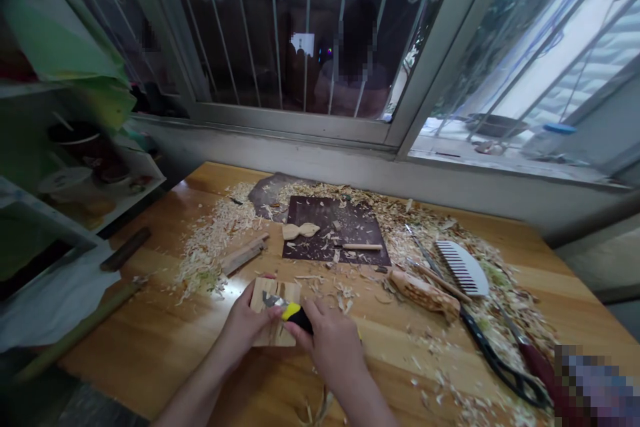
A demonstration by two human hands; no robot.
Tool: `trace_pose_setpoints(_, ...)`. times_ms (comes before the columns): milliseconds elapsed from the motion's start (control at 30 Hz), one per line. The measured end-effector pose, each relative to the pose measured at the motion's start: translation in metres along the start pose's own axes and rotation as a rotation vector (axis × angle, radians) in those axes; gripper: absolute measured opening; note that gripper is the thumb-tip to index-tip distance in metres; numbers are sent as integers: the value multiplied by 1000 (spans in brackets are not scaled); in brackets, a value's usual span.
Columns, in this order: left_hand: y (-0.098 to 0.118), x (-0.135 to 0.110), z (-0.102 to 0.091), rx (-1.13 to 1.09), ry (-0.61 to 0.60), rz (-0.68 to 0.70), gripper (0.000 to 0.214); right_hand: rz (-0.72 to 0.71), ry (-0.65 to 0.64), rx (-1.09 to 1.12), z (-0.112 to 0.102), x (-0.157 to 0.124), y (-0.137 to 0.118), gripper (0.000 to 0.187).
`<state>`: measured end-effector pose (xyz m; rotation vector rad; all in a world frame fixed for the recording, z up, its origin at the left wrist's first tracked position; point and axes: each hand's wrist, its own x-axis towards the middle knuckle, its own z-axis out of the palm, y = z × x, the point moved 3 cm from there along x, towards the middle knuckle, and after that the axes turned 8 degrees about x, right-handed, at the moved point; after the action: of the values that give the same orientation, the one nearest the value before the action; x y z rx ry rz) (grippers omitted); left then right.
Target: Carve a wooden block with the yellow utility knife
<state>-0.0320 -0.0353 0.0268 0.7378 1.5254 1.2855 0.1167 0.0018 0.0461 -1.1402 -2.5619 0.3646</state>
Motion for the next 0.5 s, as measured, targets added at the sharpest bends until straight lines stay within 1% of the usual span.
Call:
trace_pose_setpoints(100,-2,3,-1,34,67,10,50,115,91,-31,16,-8,-3,34)
trace_pose_setpoints(200,-3,4,0,50,91,-6,50,191,99,-30,26,-13,-7,35)
trace_pose_setpoints(400,1,4,2,34,173,-42,49,282,77,20,27,-8,-15,37)
trace_pose_setpoints(467,3,5,1,-3,165,-46,52,304,45,65,24,-4,-15,36)
trace_pose_setpoints(500,3,5,0,-25,137,-52,54,302,19,88,22,-3,-14,35)
